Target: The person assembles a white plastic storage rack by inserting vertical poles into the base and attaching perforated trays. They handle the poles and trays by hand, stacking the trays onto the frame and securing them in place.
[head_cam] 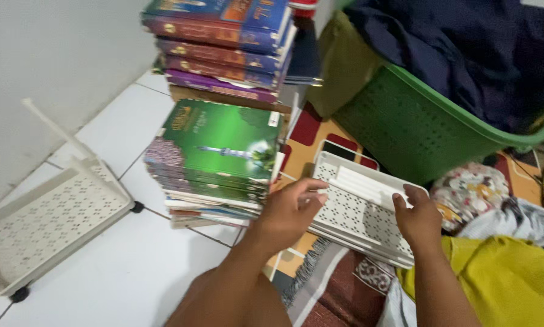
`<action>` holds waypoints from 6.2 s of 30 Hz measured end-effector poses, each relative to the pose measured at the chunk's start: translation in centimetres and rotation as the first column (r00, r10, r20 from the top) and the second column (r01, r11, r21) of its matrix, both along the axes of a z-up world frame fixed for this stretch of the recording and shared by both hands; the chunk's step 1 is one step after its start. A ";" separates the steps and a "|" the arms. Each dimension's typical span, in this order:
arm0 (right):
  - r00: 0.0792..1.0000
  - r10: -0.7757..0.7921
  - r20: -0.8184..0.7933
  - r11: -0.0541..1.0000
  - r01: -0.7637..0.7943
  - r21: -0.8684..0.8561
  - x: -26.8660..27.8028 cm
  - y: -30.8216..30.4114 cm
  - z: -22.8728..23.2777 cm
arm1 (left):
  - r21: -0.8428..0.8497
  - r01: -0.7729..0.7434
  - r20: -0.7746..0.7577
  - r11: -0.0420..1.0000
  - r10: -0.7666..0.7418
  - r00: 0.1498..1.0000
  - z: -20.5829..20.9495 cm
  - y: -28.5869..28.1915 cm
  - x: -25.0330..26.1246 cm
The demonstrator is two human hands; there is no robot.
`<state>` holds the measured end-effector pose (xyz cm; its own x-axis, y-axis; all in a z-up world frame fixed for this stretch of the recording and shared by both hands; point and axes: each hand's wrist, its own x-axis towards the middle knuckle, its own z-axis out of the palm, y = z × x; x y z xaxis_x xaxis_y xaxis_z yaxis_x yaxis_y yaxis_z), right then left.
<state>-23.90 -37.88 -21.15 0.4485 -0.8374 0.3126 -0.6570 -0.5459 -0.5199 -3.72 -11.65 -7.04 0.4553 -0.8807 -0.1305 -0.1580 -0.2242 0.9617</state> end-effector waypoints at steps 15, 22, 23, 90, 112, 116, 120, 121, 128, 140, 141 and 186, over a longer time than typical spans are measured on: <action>0.986 -0.147 -0.083 0.988 0.149 0.027 -8.5 -3.2 -7.5 | 0.453 0.034 -0.017 0.891 -0.029 0.999 -12.1 -6.2 0.8; 0.971 -0.225 -0.079 0.974 0.227 0.015 -8.5 -3.2 -3.3 | 0.395 -0.019 -0.008 0.919 0.024 1.000 -4.1 -5.1 -1.2; 0.972 -0.217 -0.085 0.976 0.217 -0.010 -8.5 -3.4 -2.3 | 0.431 -0.009 -0.002 0.902 0.010 1.000 -3.0 -4.8 -1.4; 0.591 0.794 -0.142 0.604 -0.745 0.283 28.5 40.4 12.2 | 0.506 -0.781 -0.137 0.366 0.928 0.346 -1.5 49.2 5.1; -0.143 0.787 -0.600 0.156 -0.895 0.418 33.0 50.0 0.8 | 0.647 -0.686 -0.217 0.332 0.943 0.251 -15.3 49.9 6.8; -0.134 0.823 -0.551 0.117 -0.911 0.396 33.1 50.2 -0.7 | 0.683 -0.656 -0.176 0.322 0.944 0.279 -16.2 50.1 7.1; -0.111 0.807 -0.580 0.119 -0.932 0.344 32.9 50.5 -1.0 | 0.706 -0.629 -0.107 0.326 0.927 0.360 -17.2 50.3 7.0; -0.110 0.798 -0.592 0.114 -0.938 0.327 33.0 50.6 -0.8 | 0.730 -0.603 -0.071 0.322 0.913 0.401 -17.5 50.3 7.2; -0.110 0.783 -0.613 0.209 -0.881 0.424 33.1 51.1 0.1 | 0.803 -0.528 0.068 0.275 0.839 0.540 -18.9 50.5 7.4; -0.125 0.759 -0.639 0.239 -0.859 0.452 33.3 51.0 0.5 | 0.869 -0.448 0.123 0.209 0.787 0.605 -15.6 50.1 7.8; -0.125 0.760 -0.638 0.245 -0.854 0.459 33.3 51.1 0.5 | 0.865 -0.457 0.135 0.207 0.781 0.610 -15.4 50.1 7.8; 0.466 0.682 -0.563 0.604 -0.793 0.076 38.9 42.8 -7.4 | 0.909 -0.401 0.235 0.118 0.649 0.723 -15.4 52.0 8.0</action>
<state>15.02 4.89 -28.55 0.9957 -0.0717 -0.0588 -0.0773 -0.9921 -0.0989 4.29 40.35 -22.39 0.6091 0.2898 -0.7383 0.5161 -0.8516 0.0916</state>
